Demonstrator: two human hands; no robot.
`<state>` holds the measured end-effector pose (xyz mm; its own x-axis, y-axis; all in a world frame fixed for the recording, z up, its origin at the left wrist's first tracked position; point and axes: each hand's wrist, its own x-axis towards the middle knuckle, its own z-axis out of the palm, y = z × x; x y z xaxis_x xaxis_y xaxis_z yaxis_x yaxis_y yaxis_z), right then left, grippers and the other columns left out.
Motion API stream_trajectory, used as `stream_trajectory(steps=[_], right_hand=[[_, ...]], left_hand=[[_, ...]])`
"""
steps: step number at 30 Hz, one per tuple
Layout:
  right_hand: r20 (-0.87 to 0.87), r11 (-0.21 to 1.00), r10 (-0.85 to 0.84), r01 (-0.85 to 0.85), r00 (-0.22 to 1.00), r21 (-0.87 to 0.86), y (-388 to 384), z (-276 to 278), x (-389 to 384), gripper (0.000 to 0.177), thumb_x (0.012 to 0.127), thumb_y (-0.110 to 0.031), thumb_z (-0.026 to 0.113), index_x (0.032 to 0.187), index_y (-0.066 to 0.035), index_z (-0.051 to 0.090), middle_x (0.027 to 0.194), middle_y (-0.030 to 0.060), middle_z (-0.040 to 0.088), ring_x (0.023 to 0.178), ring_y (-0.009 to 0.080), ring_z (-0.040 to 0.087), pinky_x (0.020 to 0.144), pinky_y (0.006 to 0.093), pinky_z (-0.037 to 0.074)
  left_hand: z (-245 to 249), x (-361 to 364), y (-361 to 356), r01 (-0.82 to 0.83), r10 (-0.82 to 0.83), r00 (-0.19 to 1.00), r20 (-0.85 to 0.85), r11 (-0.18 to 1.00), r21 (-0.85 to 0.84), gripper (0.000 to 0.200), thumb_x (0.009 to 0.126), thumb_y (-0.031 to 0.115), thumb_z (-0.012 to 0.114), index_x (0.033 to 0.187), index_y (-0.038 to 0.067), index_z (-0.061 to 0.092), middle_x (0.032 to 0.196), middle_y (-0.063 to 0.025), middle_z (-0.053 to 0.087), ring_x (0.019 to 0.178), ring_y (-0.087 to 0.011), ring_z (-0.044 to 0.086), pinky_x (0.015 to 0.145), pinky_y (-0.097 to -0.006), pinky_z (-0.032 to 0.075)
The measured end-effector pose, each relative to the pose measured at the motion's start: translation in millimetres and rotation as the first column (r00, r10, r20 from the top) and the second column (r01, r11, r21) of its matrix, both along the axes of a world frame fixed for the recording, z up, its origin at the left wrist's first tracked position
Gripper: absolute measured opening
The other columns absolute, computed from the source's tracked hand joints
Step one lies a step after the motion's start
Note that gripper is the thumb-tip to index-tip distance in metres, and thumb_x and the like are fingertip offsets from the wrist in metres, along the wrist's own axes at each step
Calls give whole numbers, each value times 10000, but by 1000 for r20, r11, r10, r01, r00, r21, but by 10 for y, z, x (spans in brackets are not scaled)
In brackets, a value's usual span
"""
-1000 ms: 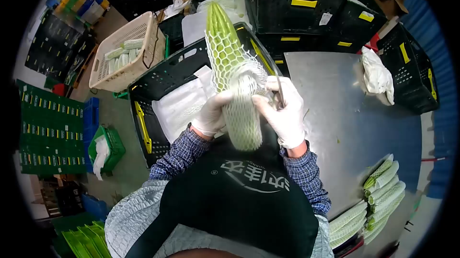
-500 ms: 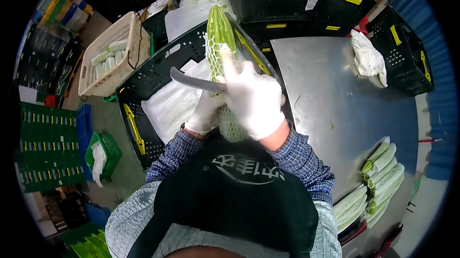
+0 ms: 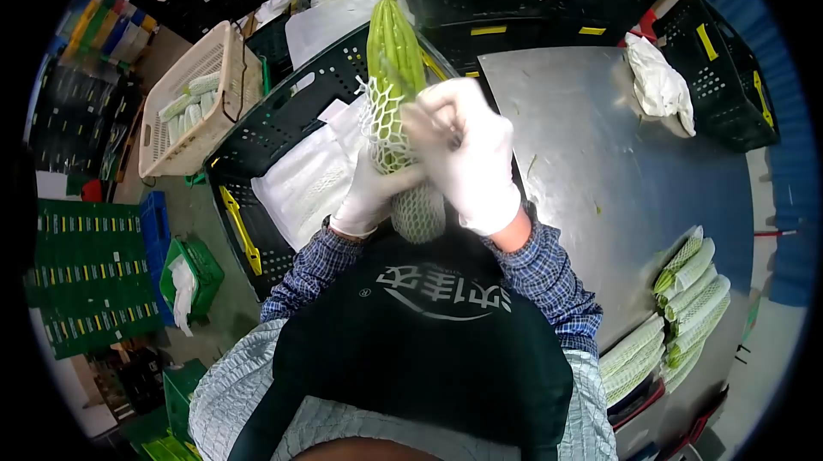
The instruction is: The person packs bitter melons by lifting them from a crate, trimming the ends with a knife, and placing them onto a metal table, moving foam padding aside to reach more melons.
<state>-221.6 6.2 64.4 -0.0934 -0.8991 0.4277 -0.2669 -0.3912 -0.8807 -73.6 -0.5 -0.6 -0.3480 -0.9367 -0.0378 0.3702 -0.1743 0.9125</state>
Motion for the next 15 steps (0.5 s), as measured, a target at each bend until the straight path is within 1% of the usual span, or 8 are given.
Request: stream_trajectory(steps=[1, 2, 5, 6, 8, 11, 12, 15], right_hand=[[99, 992, -34, 22, 995, 121, -9, 42, -20, 201, 894, -24, 710, 1071, -5, 618, 728, -39, 586, 616, 11, 502, 541, 190, 396], [42, 993, -55, 50, 998, 107, -58, 41, -64, 374, 860, -102, 772, 1153, 28, 579, 759, 46, 666, 627, 23, 576, 545, 199, 455], [66, 993, -29, 22, 997, 115, -134, 41, -86, 539, 842, -161, 804, 1277, 33, 551, 741, 35, 657, 641, 28, 572, 586, 185, 462], [198, 986, -10, -23, 980, 164, -130, 121, -53, 599, 849, -242, 805, 1320, 38, 564, 762, 33, 672, 682, 38, 598, 628, 186, 476], [216, 963, 53, -107, 975, 246, -173, 124, -100, 566, 858, -284, 794, 1279, 42, 602, 798, 32, 684, 696, 49, 616, 638, 202, 491], [298, 916, 105, -209, 949, 343, -175, 202, -121, 505, 886, -340, 765, 1203, 39, 661, 905, 64, 714, 779, 80, 658, 700, 237, 525], [349, 912, 123, -245, 929, 328, -182, 206, -119, 498, 892, -335, 761, 1207, 37, 659, 923, 71, 717, 794, 84, 661, 715, 238, 529], [397, 882, 178, -325, 900, 341, -189, 148, -135, 506, 910, -317, 744, 1269, 21, 632, 951, 82, 719, 825, 97, 664, 744, 239, 530]], left_hand=[[-5, -9, 3, 5, -5, 1000, 8, 1000, -12, 639, 739, 34, 828, 1302, -14, 529, 1138, -81, 679, 1025, -164, 663, 915, -311, 541], [-4, -13, 9, 7, -6, 999, 32, 1000, -22, 644, 734, 31, 829, 1301, -14, 528, 1142, -85, 678, 1032, -167, 662, 928, -315, 537], [17, -11, 31, 13, -8, 995, 104, 999, -47, 662, 719, 25, 835, 1302, -13, 523, 1151, -94, 675, 1049, -175, 658, 957, -326, 526], [25, -6, 37, 14, -7, 992, 127, 998, -55, 670, 714, 25, 838, 1304, -12, 521, 1154, -95, 674, 1053, -176, 657, 962, -328, 523], [56, 26, 41, 32, -25, 987, 161, 999, -36, 688, 706, 31, 846, 1309, -9, 515, 1163, -98, 672, 1058, -179, 658, 960, -330, 522], [63, 60, 59, 44, -29, 979, 201, 997, -70, 675, 723, 26, 832, 1319, -5, 516, 1164, -97, 673, 1054, -181, 660, 956, -332, 524], [75, 68, 69, 61, -52, 981, 187, 997, -43, 671, 730, 22, 827, 1324, -5, 515, 1164, -96, 673, 1058, -184, 659, 960, -334, 522], [79, 84, 88, 95, -95, 983, 155, 995, 7, 668, 752, 9, 808, 1347, -2, 504, 1173, -94, 667, 1077, -192, 651, 973, -337, 516]])
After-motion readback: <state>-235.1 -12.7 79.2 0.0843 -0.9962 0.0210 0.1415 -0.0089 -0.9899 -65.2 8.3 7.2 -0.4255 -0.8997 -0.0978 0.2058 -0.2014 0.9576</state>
